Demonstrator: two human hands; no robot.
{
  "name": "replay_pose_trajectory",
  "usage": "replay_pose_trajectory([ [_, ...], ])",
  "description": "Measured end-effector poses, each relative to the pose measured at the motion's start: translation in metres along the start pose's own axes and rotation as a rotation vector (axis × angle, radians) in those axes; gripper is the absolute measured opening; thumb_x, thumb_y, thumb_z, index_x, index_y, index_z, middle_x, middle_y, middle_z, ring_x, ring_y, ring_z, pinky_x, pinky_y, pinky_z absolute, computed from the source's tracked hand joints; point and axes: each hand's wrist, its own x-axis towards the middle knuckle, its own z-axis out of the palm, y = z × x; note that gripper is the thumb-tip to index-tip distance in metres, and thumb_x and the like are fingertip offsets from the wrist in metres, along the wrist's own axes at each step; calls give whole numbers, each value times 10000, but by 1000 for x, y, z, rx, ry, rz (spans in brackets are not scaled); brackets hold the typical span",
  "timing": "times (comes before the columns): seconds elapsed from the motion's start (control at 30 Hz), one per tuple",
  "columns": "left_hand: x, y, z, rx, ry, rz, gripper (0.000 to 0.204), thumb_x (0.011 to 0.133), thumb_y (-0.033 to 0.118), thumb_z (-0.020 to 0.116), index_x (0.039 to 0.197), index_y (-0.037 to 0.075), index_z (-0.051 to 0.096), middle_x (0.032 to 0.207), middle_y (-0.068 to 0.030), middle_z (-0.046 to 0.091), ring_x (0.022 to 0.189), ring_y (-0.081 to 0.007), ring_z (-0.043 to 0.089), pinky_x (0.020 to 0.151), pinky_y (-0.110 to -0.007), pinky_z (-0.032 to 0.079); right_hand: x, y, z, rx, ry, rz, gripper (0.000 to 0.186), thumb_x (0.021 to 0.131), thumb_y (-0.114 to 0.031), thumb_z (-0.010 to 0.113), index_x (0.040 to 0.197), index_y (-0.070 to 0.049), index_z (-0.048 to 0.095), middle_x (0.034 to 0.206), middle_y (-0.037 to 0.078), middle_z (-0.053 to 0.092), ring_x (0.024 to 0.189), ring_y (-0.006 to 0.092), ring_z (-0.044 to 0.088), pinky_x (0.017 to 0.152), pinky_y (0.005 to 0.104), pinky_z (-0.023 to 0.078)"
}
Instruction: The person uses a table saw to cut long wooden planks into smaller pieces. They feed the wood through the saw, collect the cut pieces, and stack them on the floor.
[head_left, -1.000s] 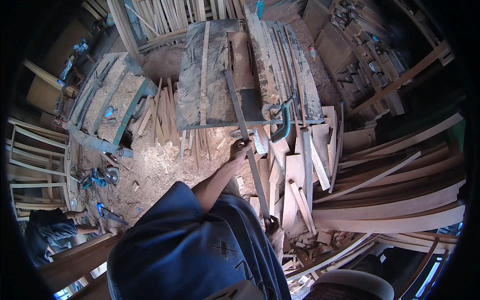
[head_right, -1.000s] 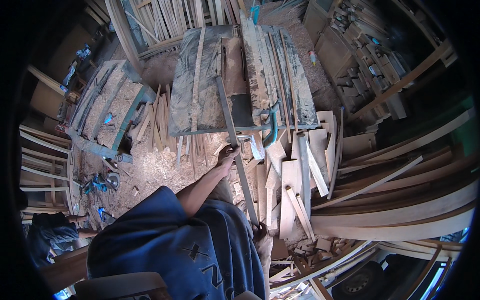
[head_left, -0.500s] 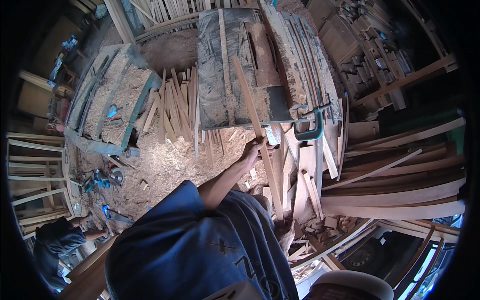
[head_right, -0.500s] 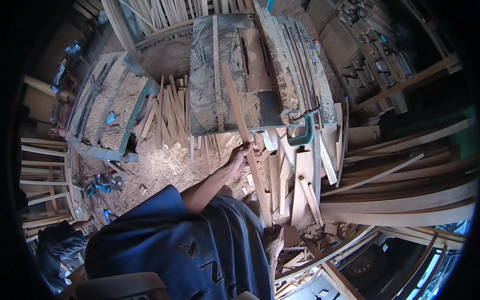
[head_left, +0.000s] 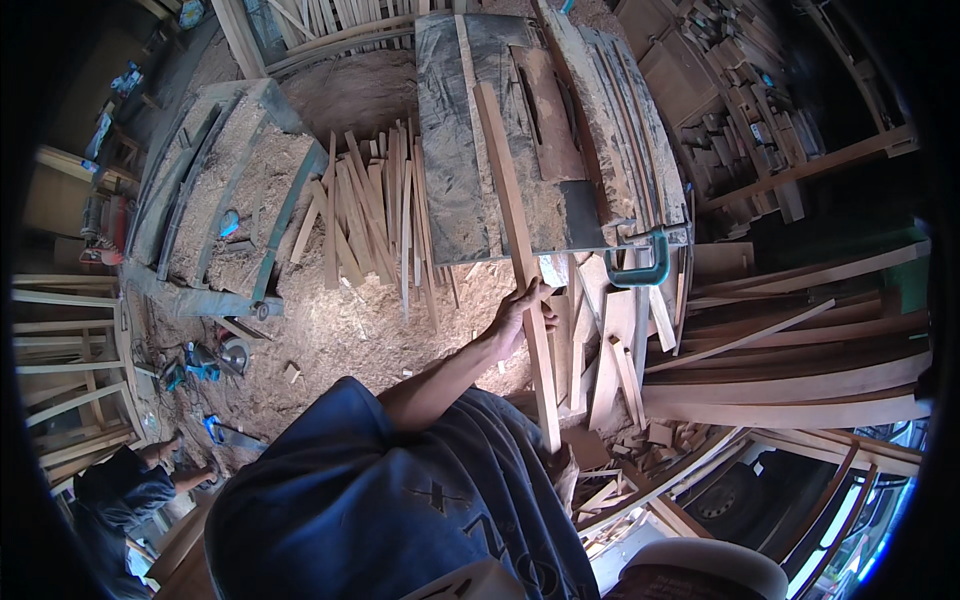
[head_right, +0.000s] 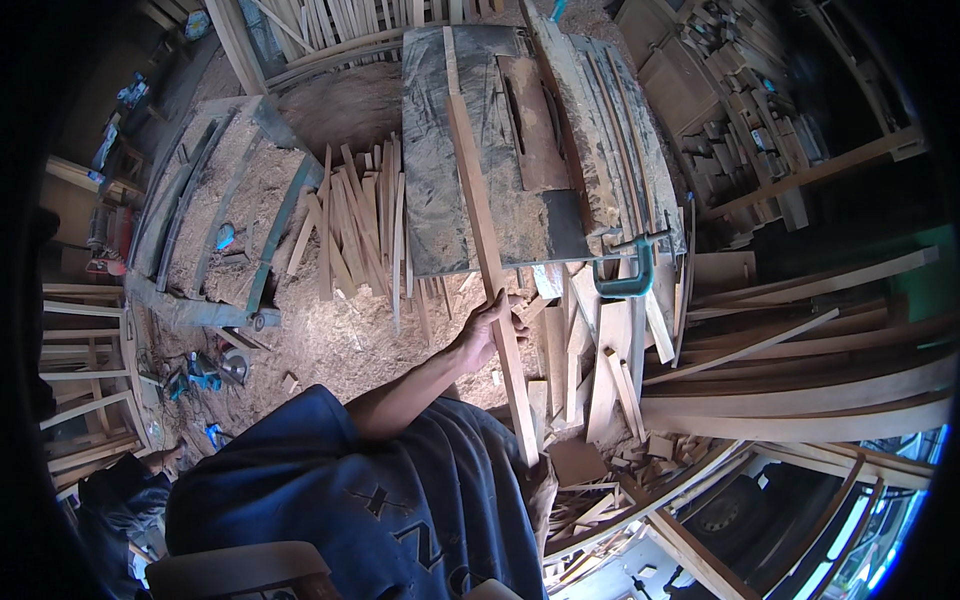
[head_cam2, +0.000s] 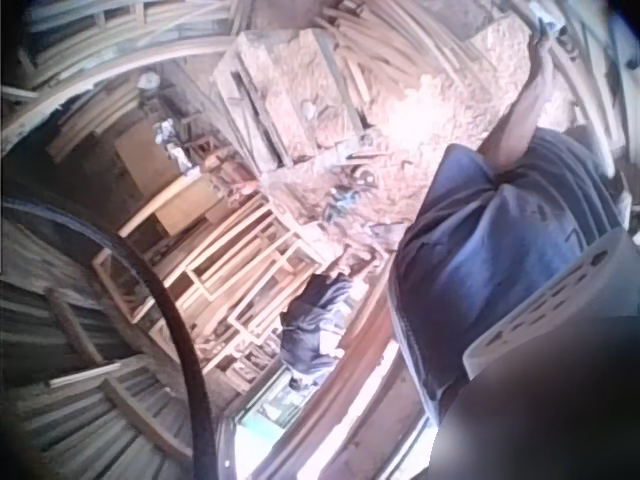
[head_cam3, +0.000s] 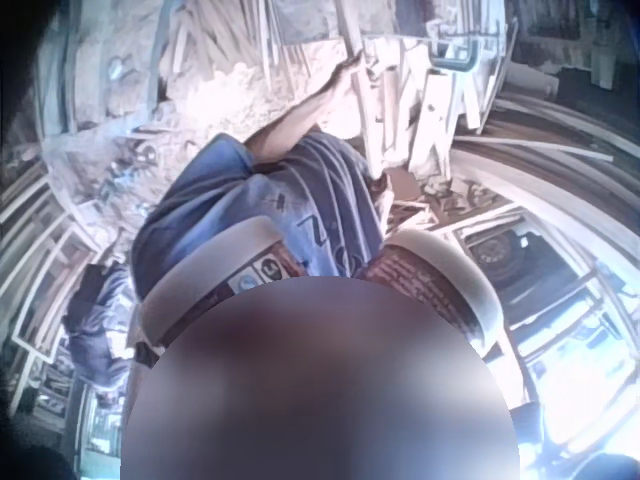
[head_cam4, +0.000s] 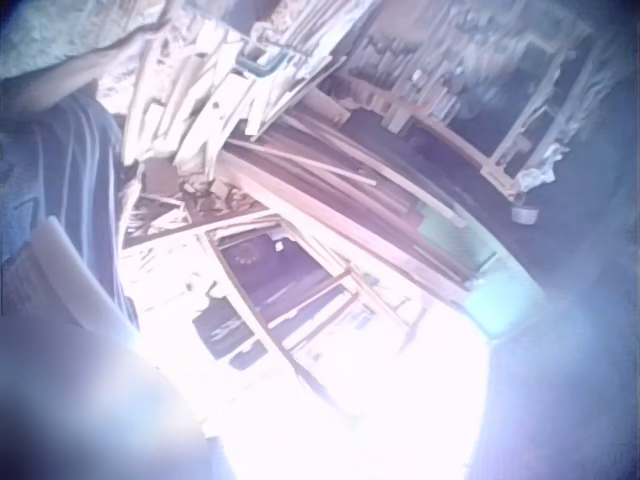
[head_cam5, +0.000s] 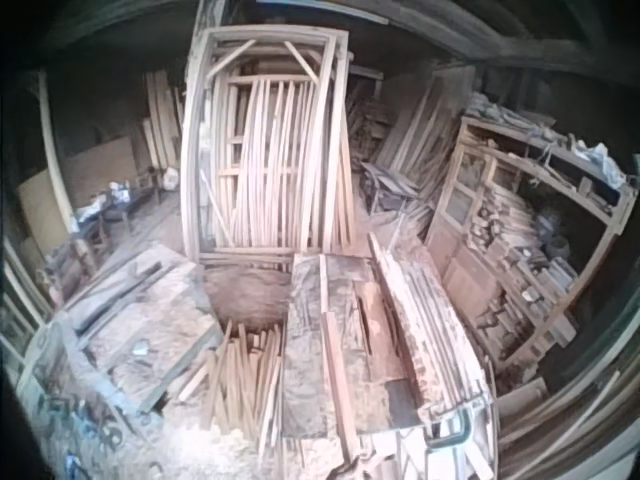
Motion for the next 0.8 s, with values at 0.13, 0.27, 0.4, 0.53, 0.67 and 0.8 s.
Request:
replay_pose_trajectory([
  [0.13, -6, 10, 11, -81, 26, 16, 679, 936, 654, 475, 1240, 52, 554, 752, -40, 541, 697, -198, 580, 729, -368, 513, 9, -4, -2, -26, -36, -26, 369, 830, -255, 715, 1112, -62, 576, 845, 206, 645, 780, 400, 633, 683, 470, 483],
  [0.27, -8, 13, 16, -114, 40, 45, 708, 926, 693, 443, 1197, 52, 571, 696, -18, 497, 640, -171, 523, 679, -351, 491, 11, -1, -5, -42, -30, -37, 375, 832, -253, 714, 1122, -64, 569, 826, 202, 638, 764, 394, 629, 670, 469, 477],
  [0.4, -1, 7, 16, -132, 50, 81, 746, 914, 733, 405, 1150, 49, 587, 655, -7, 474, 586, -160, 480, 614, -342, 462, 16, 9, -11, -48, -25, -35, 382, 835, -251, 714, 1132, -65, 562, 807, 198, 631, 747, 387, 625, 658, 468, 472],
  [0.53, 13, -13, 23, -135, 113, 150, 767, 905, 748, 400, 1180, 49, 560, 657, -21, 498, 579, -161, 504, 577, -334, 461, 28, 28, -22, -67, -26, -54, 388, 837, -248, 714, 1142, -67, 555, 787, 194, 623, 731, 380, 621, 645, 467, 467],
  [0.67, 36, -47, 42, -90, 153, 214, 721, 947, 698, 374, 1235, 52, 517, 748, -56, 558, 653, -177, 572, 641, -342, 498, 53, 62, -40, -103, 17, -108, 395, 839, -246, 713, 1152, -69, 549, 768, 189, 616, 714, 373, 618, 633, 466, 462],
  [0.8, 79, -92, 71, -58, 194, 273, 528, 998, 595, 391, 1136, 101, 517, 803, -59, 571, 707, -190, 608, 670, -370, 528, 89, 117, -72, -84, 94, -201, 455, 870, -383, 714, 1177, -96, 539, 759, 181, 628, 655, 398, 616, 597, 501, 478],
])
